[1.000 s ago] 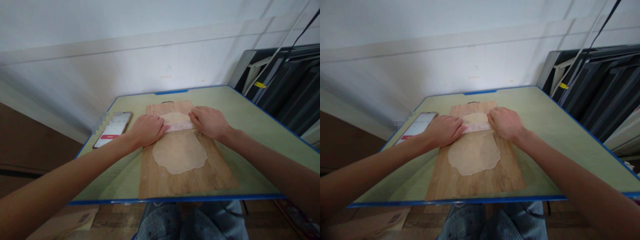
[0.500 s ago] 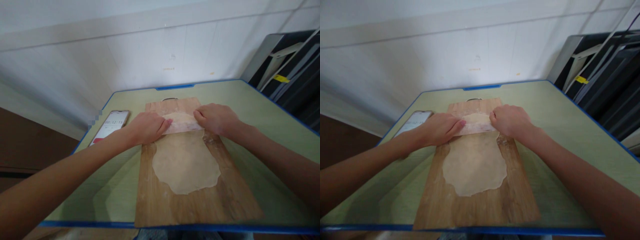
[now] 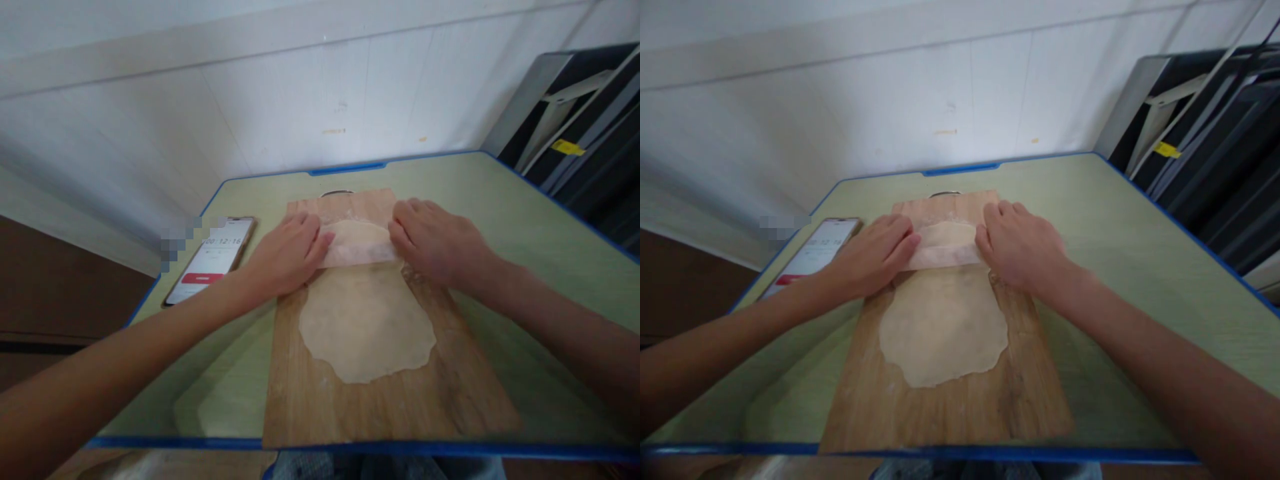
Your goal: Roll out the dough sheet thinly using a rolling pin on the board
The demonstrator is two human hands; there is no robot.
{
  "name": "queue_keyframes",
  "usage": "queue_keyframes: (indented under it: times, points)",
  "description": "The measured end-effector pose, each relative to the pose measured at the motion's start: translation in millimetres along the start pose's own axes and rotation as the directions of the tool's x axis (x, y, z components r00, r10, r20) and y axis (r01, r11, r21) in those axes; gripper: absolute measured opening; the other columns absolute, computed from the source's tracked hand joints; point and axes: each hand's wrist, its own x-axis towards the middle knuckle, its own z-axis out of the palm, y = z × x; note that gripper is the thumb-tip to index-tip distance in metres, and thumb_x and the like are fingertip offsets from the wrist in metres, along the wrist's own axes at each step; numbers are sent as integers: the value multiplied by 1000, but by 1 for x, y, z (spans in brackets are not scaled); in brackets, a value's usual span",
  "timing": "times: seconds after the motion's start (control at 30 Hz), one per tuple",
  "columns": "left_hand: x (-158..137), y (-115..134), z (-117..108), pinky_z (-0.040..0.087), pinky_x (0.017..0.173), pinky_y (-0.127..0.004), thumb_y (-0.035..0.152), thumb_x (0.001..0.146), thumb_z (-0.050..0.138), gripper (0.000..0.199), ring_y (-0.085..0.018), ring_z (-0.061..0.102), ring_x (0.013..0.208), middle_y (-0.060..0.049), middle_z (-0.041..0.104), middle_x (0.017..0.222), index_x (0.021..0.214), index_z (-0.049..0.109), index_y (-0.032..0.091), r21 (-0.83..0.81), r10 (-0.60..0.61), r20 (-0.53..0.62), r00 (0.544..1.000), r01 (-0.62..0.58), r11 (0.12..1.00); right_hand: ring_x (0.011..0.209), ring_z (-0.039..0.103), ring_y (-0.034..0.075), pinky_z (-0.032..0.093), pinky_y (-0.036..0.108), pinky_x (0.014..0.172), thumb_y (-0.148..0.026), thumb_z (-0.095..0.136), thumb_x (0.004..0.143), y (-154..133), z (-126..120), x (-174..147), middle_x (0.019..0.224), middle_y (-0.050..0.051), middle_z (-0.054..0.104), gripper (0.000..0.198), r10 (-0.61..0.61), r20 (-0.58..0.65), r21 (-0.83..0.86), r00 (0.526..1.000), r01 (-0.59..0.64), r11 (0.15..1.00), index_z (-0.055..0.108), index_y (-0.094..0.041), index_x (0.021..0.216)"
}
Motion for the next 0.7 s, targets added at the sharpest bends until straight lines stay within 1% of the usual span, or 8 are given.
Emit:
queue_keyframes:
  times: [0.1,0.2,0.27,0.4,0.47,0.53,0.6,0.7]
  points:
    - [25,-13,4,45,90,-41,29,98,23,38,-26,56,100,-14,61,102,101,57,12,17,-38,-35,999,39,999,108,56,30,46,42,86,-24,27,93,13,6,31,114,20,63,38,-42,32,31,999,41,999,56,-9,112]
    - [27,-15,5,43,97,-44,27,98,20,42,-28,54,109,-17,61,112,108,56,9,-1,-29,-17,999,29,1000,122,52,28,44,42,96,-27,27,95,14,8,37,131,19,57,44,-14,87,109,996,4,994,52,-7,124]
    - [13,-8,4,43,98,-46,32,99,21,44,-29,53,114,-17,60,118,113,56,9,-35,-23,-7,1000,23,999,127,49,27,42,42,102,-28,23,97,7,6,22,137,19,54,48,-6,49,121,999,0,993,49,-5,131]
    - [-22,10,-2,40,105,-45,45,99,21,53,-28,48,127,-15,55,134,127,51,11,-74,75,-33,997,-77,994,135,41,28,38,48,106,-30,19,98,-8,2,-22,146,18,45,53,-15,-62,91,998,21,996,43,-7,139]
    - [-25,12,-2,38,107,-44,46,99,19,55,-27,45,130,-14,52,138,132,47,12,-85,93,-15,996,-93,992,138,36,28,37,50,106,-32,21,98,-10,2,-29,150,16,39,53,-11,-76,86,997,17,996,39,-11,143]
    - [-13,7,0,35,109,-45,44,99,19,54,-27,45,131,-14,54,136,130,50,11,-99,88,9,996,-86,991,140,32,29,35,50,107,-32,23,97,-7,2,-18,153,16,34,53,5,-58,97,998,1,995,35,-13,146]
    - [9,-4,5,33,110,-45,39,99,20,51,-27,48,127,-14,60,128,120,57,10,-136,57,27,998,-53,989,142,26,31,31,54,108,-34,27,96,0,4,6,155,17,29,56,49,-12,115,999,-47,992,31,-12,148]
    - [42,-22,9,40,104,-41,33,99,17,50,-25,56,115,-14,66,114,105,61,10,-189,-27,35,999,33,981,143,19,35,28,62,106,-41,31,95,14,10,47,156,20,22,62,138,89,172,986,-152,973,26,-11,149]
